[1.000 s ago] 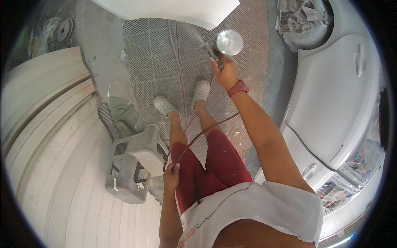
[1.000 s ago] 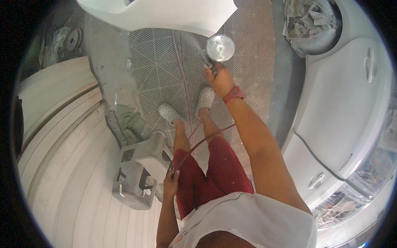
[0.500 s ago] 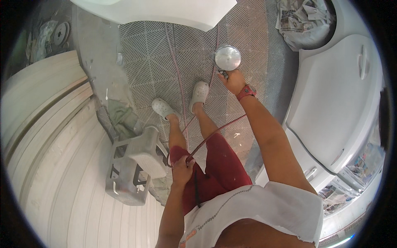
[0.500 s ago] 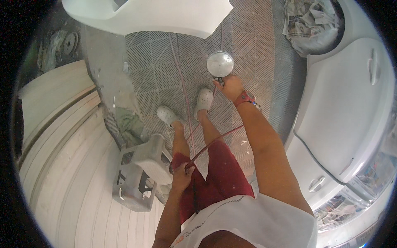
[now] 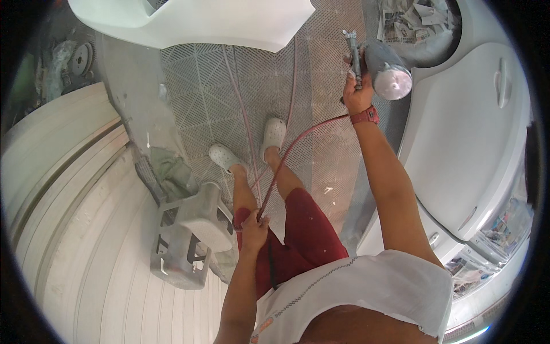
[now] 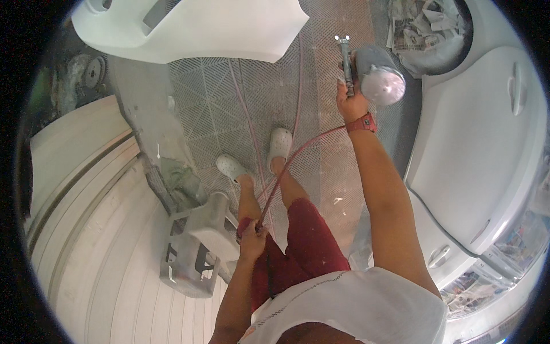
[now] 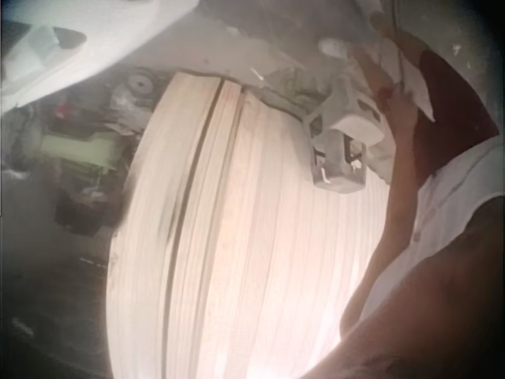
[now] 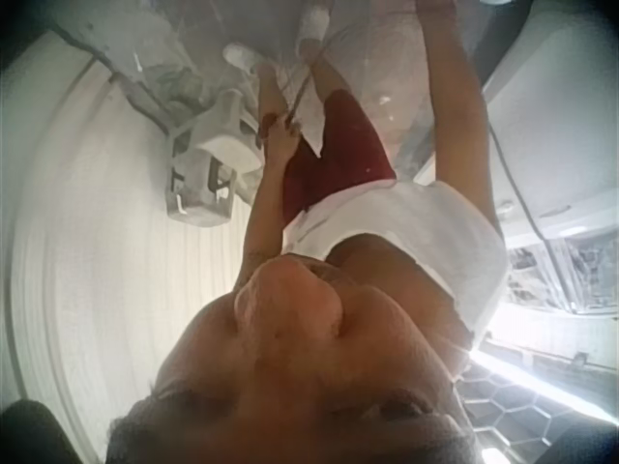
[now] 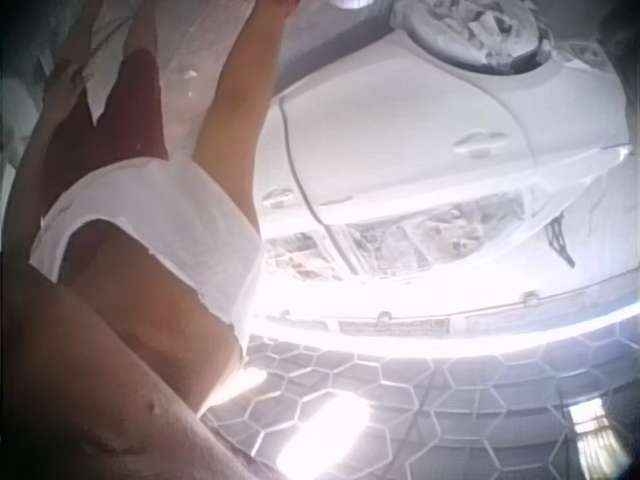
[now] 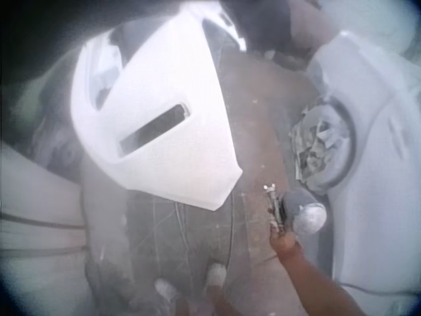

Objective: The person uses a spray gun to apply white paint to several car body parts, including a front bumper and a fender, in a workshop. They move around the parts to cover different surfaces and angles.

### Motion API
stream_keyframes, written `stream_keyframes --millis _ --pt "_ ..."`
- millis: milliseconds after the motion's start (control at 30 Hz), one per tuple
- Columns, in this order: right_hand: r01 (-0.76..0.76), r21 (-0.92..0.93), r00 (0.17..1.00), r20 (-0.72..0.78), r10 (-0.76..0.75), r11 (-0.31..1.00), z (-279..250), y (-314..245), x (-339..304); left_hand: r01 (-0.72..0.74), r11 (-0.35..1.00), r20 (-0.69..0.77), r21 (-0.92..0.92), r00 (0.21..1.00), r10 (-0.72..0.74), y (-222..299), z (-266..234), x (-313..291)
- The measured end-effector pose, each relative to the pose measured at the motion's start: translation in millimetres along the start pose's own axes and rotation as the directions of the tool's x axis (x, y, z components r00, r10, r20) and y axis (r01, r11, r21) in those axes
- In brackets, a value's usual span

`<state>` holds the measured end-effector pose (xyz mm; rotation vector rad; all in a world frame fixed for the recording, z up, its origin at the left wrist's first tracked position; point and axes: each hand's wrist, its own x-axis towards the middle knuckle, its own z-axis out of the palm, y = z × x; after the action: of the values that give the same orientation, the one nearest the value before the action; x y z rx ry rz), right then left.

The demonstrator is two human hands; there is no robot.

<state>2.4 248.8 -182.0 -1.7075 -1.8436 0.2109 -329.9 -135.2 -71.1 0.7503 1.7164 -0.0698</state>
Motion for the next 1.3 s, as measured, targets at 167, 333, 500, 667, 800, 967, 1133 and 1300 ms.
stream_keyframes --millis 167,333,500,667,800,967,1133,1300 --pt "-0.109 0.294 0.992 0.091 0.085 0.95 16 -17 -12 0.104 0.994 -0.22 -0.031 0.97 -0.108 -39 -13 1" --pt "-0.102 0.133 0.863 0.505 0.021 0.986 42 -44 -45 0.148 0.987 -0.159 -0.064 0.975 -0.156 -82 -27 -13" --pt "-0.408 0.028 0.86 0.347 0.374 0.912 92 -99 -74 0.244 0.919 -0.359 -0.309 0.865 -0.351 -150 -16 -33" --pt "-0.632 0.296 0.772 0.165 0.613 0.716 165 -189 -93 0.326 0.639 -0.193 -0.696 0.772 -0.605 -216 -14 -81" --pt "-0.601 0.498 0.784 0.219 0.58 0.625 233 -282 -99 0.356 0.572 -0.099 -0.739 0.783 -0.615 -237 -18 -101" --pt "-0.157 0.494 0.988 0.069 0.141 0.855 303 -375 -77 0.255 0.519 -0.061 -0.816 0.855 -0.515 -241 -24 -85" --pt "-0.271 0.635 0.958 0.254 0.135 0.723 340 -447 -60 0.301 0.425 0.028 -0.854 0.841 -0.541 -258 -27 -87" --pt "-0.585 0.679 0.786 0.34 0.516 0.444 303 -523 -54 0.345 0.273 0.143 -0.898 0.815 -0.561 -282 -27 -112"
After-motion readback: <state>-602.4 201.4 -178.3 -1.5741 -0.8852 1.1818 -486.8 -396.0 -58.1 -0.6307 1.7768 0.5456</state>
